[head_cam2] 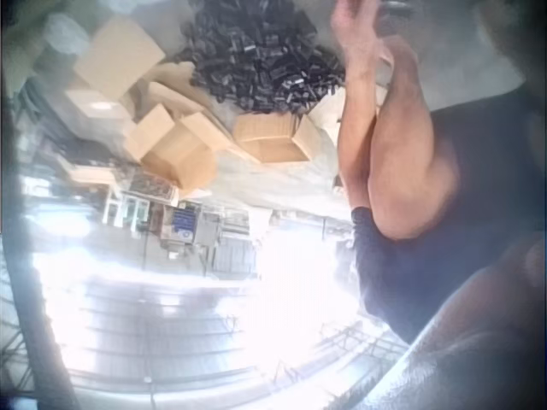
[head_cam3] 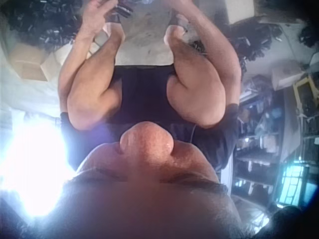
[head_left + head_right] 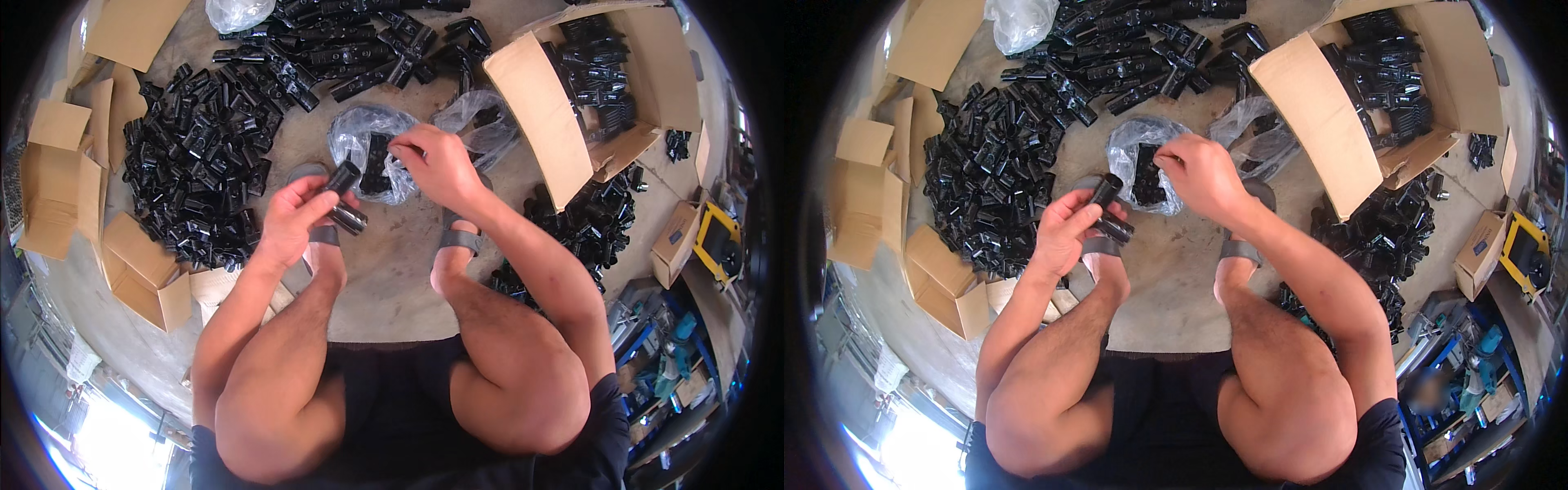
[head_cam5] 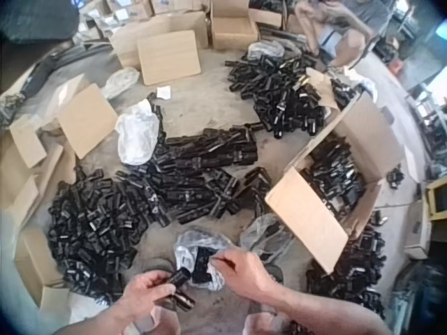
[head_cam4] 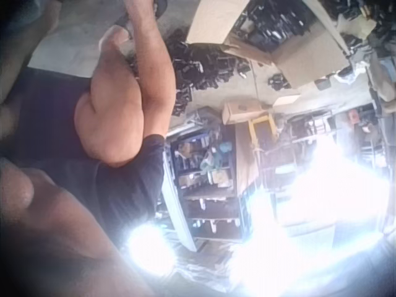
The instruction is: The person assembles small black plastic components by hand, places them into a plastic bag, and then stacks cardboard boxes in a warehouse area.
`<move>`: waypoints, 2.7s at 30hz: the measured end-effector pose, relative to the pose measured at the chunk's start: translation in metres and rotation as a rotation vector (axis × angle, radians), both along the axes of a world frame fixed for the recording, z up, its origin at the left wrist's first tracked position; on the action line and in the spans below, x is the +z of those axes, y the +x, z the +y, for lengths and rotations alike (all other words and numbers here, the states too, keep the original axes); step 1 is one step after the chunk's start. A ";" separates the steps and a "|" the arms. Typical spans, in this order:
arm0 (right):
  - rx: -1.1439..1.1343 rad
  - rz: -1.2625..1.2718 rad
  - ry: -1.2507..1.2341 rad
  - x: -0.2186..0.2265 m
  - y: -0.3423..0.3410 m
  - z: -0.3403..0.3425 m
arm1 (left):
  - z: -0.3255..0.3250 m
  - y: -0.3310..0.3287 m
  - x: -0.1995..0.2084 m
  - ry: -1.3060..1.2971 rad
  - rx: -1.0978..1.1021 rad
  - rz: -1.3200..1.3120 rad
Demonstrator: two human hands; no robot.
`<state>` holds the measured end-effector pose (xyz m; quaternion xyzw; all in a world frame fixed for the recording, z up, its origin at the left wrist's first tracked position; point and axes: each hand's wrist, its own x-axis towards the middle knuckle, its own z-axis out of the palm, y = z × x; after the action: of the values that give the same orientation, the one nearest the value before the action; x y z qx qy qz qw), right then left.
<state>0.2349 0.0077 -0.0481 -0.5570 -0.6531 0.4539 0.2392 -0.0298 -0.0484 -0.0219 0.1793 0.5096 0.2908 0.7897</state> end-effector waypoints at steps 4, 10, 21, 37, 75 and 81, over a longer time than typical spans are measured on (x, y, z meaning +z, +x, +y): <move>0.471 -0.409 0.250 -0.053 -0.029 0.004 | 0.014 -0.006 0.004 0.073 0.072 0.018; 0.761 -0.631 0.356 -0.078 -0.057 -0.025 | 0.022 0.008 0.011 0.099 0.023 0.093; 0.402 -0.230 0.102 -0.065 -0.039 -0.019 | 0.011 0.012 0.018 0.558 -0.278 0.568; 0.609 -0.244 0.493 -0.130 -0.038 -0.029 | 0.037 0.023 0.021 1.293 -0.269 1.028; 0.105 0.001 0.641 0.044 -0.023 0.005 | 0.046 0.044 0.024 1.343 -0.235 1.050; 0.132 -0.079 0.661 0.046 -0.024 0.004 | 0.045 0.044 0.026 1.340 -0.257 1.055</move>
<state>0.2108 0.0114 -0.0019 -0.4230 -0.8082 0.2101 0.3517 0.0147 -0.0031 0.0037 0.7753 0.5065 0.3173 0.2039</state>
